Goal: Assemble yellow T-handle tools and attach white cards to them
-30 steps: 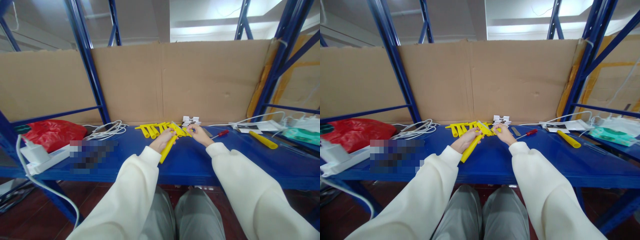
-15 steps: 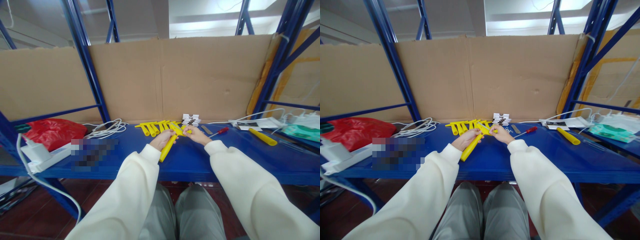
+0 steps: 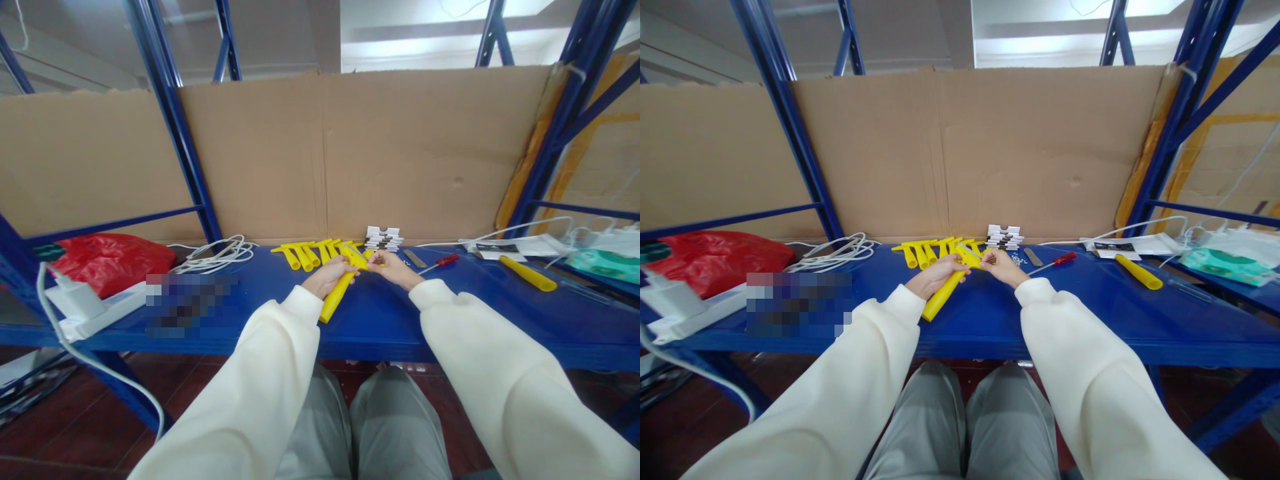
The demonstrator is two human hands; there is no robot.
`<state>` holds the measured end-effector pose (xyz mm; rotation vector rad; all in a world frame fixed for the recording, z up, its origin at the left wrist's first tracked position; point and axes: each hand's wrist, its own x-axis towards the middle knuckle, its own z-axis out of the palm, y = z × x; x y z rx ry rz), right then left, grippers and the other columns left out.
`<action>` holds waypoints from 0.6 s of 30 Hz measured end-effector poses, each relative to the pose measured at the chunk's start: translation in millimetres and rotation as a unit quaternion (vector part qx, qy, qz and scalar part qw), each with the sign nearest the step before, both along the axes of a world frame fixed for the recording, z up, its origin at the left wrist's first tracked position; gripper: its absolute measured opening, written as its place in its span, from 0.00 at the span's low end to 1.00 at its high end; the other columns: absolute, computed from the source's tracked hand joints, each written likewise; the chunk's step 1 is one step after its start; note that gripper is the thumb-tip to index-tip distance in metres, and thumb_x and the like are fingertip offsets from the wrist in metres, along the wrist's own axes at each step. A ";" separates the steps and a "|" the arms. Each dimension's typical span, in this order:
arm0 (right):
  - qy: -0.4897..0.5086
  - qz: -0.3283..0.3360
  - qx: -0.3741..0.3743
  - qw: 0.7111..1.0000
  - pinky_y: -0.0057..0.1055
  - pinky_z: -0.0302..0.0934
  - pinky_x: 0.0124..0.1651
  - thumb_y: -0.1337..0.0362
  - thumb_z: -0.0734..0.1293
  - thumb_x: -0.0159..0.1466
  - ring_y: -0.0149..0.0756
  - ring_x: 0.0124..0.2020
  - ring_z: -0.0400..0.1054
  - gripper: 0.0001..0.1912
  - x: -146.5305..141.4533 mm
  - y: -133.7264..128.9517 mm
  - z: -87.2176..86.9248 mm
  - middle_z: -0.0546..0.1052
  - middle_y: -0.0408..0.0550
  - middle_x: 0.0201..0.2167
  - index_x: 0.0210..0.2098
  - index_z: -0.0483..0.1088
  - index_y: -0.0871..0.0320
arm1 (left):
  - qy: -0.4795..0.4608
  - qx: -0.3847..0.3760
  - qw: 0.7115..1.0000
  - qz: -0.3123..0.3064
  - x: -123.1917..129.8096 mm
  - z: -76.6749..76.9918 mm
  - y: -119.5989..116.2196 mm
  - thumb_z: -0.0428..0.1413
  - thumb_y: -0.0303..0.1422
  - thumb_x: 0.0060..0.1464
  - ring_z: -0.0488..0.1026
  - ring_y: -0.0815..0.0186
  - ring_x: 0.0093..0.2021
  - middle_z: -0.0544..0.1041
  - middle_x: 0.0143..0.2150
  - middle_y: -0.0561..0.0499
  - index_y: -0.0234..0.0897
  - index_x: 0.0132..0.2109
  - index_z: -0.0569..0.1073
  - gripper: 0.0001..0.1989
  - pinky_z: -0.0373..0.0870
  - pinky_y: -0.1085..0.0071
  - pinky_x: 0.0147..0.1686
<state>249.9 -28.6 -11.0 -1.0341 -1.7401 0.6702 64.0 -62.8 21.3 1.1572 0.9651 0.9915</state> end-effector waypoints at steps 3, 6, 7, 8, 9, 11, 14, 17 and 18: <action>0.057 -0.007 -0.034 0.998 0.44 0.67 0.51 0.61 0.76 0.49 0.39 0.37 0.72 0.16 -1.6 0.8 -1.9 0.75 0.42 0.29 0.27 0.64 0.54 | 0.003 0.008 1.000 0.005 -0.2 -0.8 3.0 0.57 0.15 0.49 0.74 0.68 0.28 0.75 0.37 0.46 0.34 0.45 0.68 0.17 0.70 0.77 0.22; 0.072 -0.016 -0.051 0.996 0.42 0.67 0.51 0.63 0.75 0.50 0.39 0.39 0.73 0.15 -2.3 -2.0 -1.7 0.76 0.43 0.32 0.30 0.64 0.54 | 0.011 0.017 1.000 -0.002 -1.4 -1.4 5.0 0.55 0.14 0.47 0.73 0.68 0.28 0.76 0.34 0.47 0.34 0.42 0.71 0.15 0.70 0.75 0.24; 0.067 -0.020 -0.058 0.996 0.42 0.67 0.51 0.63 0.74 0.51 0.39 0.40 0.73 0.14 -2.3 -3.5 -1.3 0.77 0.44 0.34 0.31 0.65 0.54 | 0.012 0.020 1.000 -0.006 -1.9 -1.7 5.5 0.54 0.14 0.47 0.72 0.68 0.27 0.75 0.32 0.47 0.34 0.40 0.71 0.14 0.70 0.74 0.25; 0.060 -0.022 -0.065 0.996 0.41 0.67 0.50 0.63 0.73 0.52 0.39 0.41 0.73 0.13 -2.2 -4.9 -1.1 0.77 0.45 0.35 0.32 0.66 0.54 | 0.013 0.023 1.000 -0.011 -2.3 -2.2 6.1 0.54 0.14 0.47 0.72 0.68 0.27 0.75 0.32 0.47 0.33 0.39 0.71 0.14 0.70 0.73 0.25; 0.051 -0.026 -0.071 0.996 0.40 0.68 0.49 0.62 0.72 0.54 0.40 0.42 0.73 0.11 -2.1 -6.0 -1.1 0.77 0.45 0.36 0.33 0.67 0.54 | 0.013 0.027 0.999 -0.016 -2.7 -2.8 6.8 0.54 0.14 0.47 0.72 0.68 0.27 0.75 0.31 0.47 0.33 0.38 0.71 0.13 0.71 0.72 0.26; 0.031 -0.032 -0.080 0.996 0.40 0.68 0.49 0.61 0.71 0.56 0.40 0.43 0.73 0.09 -2.4 -6.9 -2.0 0.78 0.46 0.38 0.35 0.68 0.54 | 0.012 0.030 0.999 -0.024 -3.3 -4.2 8.5 0.54 0.14 0.46 0.72 0.67 0.27 0.76 0.30 0.47 0.34 0.37 0.72 0.13 0.72 0.71 0.28; 0.009 -0.043 -0.071 0.996 0.40 0.67 0.51 0.62 0.71 0.55 0.41 0.43 0.73 0.10 -3.4 -3.0 -3.9 0.78 0.46 0.38 0.37 0.70 0.55 | 0.012 0.026 0.999 -0.028 -4.1 -6.2 11.0 0.54 0.15 0.46 0.72 0.66 0.28 0.76 0.30 0.48 0.34 0.38 0.72 0.13 0.73 0.70 0.29; -0.001 -0.064 -0.019 0.998 0.41 0.67 0.52 0.58 0.70 0.59 0.41 0.45 0.72 0.11 2.2 5.4 -0.3 0.79 0.48 0.40 0.39 0.71 0.55 | 0.009 0.021 1.000 -0.020 -4.8 -6.2 11.4 0.54 0.15 0.46 0.72 0.66 0.28 0.75 0.29 0.48 0.34 0.38 0.72 0.14 0.72 0.70 0.28; -0.004 -0.088 0.007 0.996 0.42 0.66 0.53 0.56 0.68 0.61 0.42 0.46 0.72 0.11 7.6 8.1 2.8 0.80 0.50 0.42 0.40 0.71 0.55 | 0.009 0.019 1.000 -0.015 -4.8 -5.7 10.9 0.54 0.15 0.46 0.72 0.66 0.27 0.75 0.29 0.48 0.34 0.38 0.72 0.13 0.72 0.71 0.27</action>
